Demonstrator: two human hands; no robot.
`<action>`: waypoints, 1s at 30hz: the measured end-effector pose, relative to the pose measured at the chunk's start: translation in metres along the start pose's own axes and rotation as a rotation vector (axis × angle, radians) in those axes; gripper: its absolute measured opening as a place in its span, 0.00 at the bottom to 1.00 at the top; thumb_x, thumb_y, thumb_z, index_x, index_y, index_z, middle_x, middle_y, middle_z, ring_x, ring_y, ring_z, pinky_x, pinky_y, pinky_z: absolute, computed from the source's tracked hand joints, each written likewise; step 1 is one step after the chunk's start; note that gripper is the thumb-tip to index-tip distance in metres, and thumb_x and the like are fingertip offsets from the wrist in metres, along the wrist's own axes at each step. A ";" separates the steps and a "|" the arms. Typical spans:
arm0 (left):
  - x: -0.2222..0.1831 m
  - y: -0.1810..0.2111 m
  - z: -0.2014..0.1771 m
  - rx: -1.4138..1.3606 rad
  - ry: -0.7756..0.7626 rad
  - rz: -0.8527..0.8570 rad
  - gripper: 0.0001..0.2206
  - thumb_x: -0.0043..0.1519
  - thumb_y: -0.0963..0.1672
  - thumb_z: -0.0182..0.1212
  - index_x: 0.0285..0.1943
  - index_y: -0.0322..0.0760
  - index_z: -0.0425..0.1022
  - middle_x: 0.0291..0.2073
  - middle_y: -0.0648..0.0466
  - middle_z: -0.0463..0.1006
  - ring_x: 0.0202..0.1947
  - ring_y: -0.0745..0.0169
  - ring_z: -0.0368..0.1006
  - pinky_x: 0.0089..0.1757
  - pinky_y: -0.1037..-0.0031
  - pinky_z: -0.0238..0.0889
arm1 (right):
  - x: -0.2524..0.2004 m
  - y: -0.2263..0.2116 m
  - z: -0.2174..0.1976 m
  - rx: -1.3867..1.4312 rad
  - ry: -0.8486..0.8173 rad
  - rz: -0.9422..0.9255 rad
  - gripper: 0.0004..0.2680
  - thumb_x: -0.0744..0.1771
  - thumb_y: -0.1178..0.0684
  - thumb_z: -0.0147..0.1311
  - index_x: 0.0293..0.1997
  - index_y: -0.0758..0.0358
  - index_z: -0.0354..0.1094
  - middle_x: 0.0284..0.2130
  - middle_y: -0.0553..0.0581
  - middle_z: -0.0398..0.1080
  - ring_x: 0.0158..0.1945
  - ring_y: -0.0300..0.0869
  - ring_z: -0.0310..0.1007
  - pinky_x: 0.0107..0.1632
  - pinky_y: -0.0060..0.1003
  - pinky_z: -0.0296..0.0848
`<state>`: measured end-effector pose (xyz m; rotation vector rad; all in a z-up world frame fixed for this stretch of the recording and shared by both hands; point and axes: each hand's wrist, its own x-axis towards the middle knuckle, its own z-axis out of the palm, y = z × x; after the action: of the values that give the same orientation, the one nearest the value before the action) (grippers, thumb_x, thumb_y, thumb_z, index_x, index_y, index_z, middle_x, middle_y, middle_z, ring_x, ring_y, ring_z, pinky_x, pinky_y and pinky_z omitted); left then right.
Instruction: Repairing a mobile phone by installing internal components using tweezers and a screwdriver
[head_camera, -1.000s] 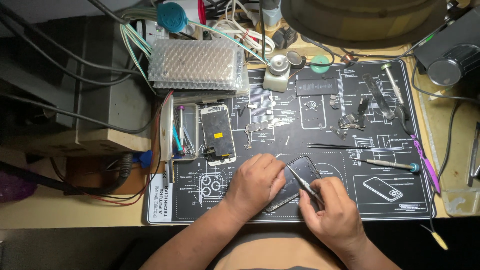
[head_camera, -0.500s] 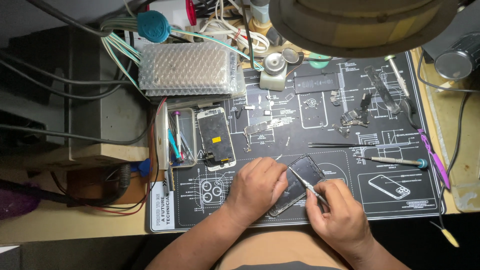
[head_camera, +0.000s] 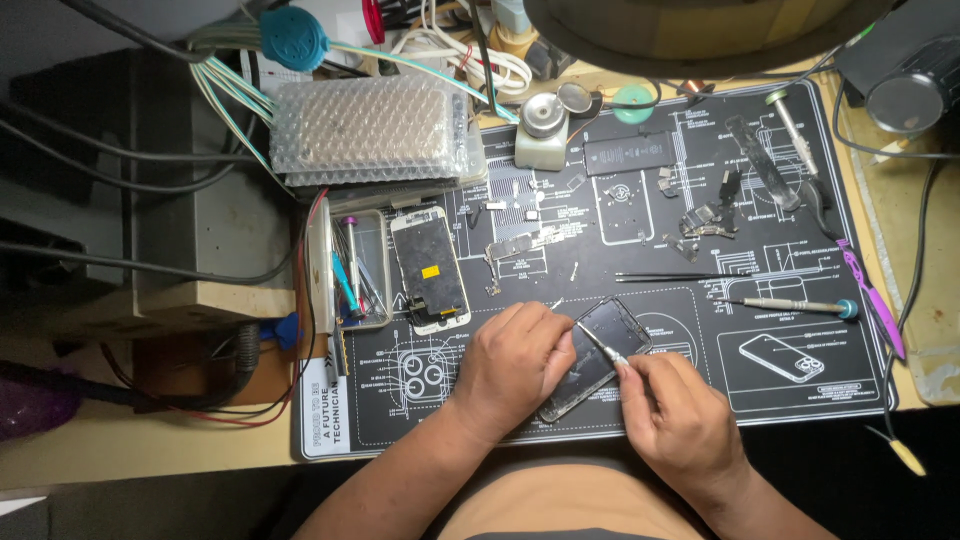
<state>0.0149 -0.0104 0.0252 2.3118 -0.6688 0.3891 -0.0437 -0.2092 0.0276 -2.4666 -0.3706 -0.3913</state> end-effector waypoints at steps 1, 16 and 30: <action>-0.001 0.000 0.000 -0.003 -0.006 -0.008 0.02 0.59 0.38 0.61 0.36 0.38 0.75 0.27 0.53 0.70 0.27 0.53 0.67 0.31 0.66 0.63 | -0.001 0.000 0.000 0.003 -0.009 0.006 0.03 0.68 0.58 0.53 0.36 0.63 0.70 0.29 0.52 0.72 0.31 0.42 0.72 0.37 0.35 0.73; -0.004 -0.001 0.002 0.008 -0.013 0.000 0.02 0.60 0.39 0.61 0.37 0.38 0.74 0.28 0.53 0.70 0.28 0.53 0.67 0.32 0.65 0.62 | -0.002 -0.003 -0.001 0.004 -0.007 0.027 0.08 0.66 0.55 0.60 0.45 0.67 0.68 0.35 0.59 0.69 0.31 0.43 0.70 0.30 0.33 0.70; -0.001 -0.001 0.001 -0.003 0.002 0.016 0.02 0.59 0.38 0.60 0.36 0.37 0.74 0.27 0.53 0.70 0.28 0.52 0.67 0.32 0.65 0.62 | -0.002 -0.002 -0.001 0.017 -0.014 0.004 0.08 0.65 0.58 0.56 0.47 0.65 0.67 0.37 0.58 0.70 0.28 0.42 0.72 0.32 0.34 0.74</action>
<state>0.0144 -0.0101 0.0240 2.3044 -0.6871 0.3975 -0.0462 -0.2088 0.0286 -2.4547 -0.3737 -0.3683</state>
